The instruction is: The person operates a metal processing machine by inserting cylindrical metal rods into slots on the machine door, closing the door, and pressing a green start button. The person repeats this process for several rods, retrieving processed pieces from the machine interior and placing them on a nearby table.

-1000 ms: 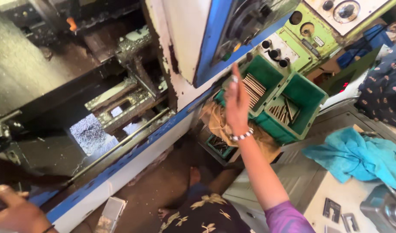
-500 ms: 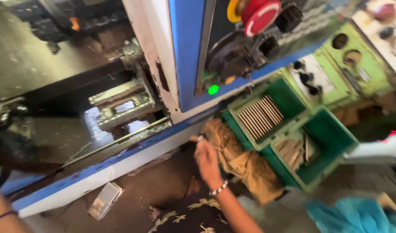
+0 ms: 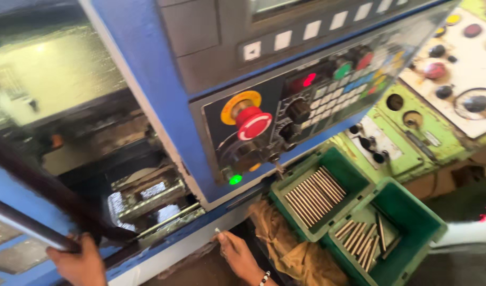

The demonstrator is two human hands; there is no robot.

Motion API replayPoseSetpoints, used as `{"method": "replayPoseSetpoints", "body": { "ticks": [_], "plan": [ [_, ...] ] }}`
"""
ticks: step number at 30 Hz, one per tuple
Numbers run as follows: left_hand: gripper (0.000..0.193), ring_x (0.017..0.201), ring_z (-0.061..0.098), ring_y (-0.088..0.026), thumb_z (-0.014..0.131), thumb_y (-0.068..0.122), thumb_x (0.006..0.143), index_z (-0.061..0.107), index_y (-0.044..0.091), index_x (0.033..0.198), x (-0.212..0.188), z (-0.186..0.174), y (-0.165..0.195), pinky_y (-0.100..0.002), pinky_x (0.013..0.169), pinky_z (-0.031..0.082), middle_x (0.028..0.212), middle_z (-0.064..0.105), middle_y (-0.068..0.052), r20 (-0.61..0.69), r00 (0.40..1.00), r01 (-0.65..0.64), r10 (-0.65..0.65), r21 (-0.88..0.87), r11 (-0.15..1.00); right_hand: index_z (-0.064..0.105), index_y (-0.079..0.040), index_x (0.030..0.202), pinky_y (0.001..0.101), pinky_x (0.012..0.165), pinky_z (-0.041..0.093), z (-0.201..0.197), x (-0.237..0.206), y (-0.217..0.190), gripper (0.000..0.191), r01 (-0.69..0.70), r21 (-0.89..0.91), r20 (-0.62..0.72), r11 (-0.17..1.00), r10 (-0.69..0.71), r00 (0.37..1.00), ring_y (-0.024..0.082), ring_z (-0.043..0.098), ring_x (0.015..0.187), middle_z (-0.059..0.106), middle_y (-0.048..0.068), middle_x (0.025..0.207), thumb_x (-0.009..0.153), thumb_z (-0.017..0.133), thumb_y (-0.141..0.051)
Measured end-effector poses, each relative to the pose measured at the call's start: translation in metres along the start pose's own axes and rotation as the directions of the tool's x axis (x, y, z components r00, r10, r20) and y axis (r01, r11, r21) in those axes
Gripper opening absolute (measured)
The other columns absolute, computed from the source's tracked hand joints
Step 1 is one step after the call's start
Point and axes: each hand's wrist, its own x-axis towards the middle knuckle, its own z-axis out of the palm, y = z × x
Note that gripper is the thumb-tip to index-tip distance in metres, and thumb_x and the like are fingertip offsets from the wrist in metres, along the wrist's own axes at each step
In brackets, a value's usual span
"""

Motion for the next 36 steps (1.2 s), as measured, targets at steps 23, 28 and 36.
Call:
{"method": "replayPoseSetpoints", "body": {
  "ticks": [23,28,36],
  "plan": [
    [0.079,0.142,0.034,-0.039,0.072,0.005,0.085,0.031,-0.001,0.153,-0.116,0.075,0.151,-0.048,0.111,0.042,0.151,0.030,-0.025,0.534,0.797,-0.065,0.282,-0.387,0.920,0.055,-0.006,0.143,0.0426,0.085,0.053,0.039,-0.106,0.048,0.050,-0.168,-0.131,-0.811,0.977,-0.008,0.586,0.035,0.066,0.095,0.066,0.024,0.113,0.095,0.066,-0.012],
    [0.056,0.128,0.055,-0.024,0.059,0.020,0.095,0.042,0.007,0.146,-0.186,0.041,0.110,-0.040,0.099,0.048,0.145,0.049,-0.010,0.997,-0.041,0.730,-0.067,0.076,0.679,0.060,-0.003,0.133,0.0403,0.093,0.053,0.096,-0.121,0.010,0.047,-0.252,-0.465,-0.804,0.849,-0.285,0.522,0.038,0.067,0.108,0.069,0.021,0.116,0.087,0.063,0.000],
    [0.040,0.109,0.064,-0.020,0.054,0.030,0.098,0.063,0.008,0.130,-0.228,0.063,0.136,-0.035,0.097,0.048,0.117,0.071,-0.005,0.669,-0.740,0.608,-0.068,0.709,0.358,0.062,-0.004,0.128,0.0453,0.086,0.054,0.119,-0.150,-0.043,0.041,-0.335,-0.390,-0.895,0.858,-0.268,0.356,0.040,0.066,0.103,0.066,0.018,0.108,0.088,0.069,-0.005]
  ]
}}
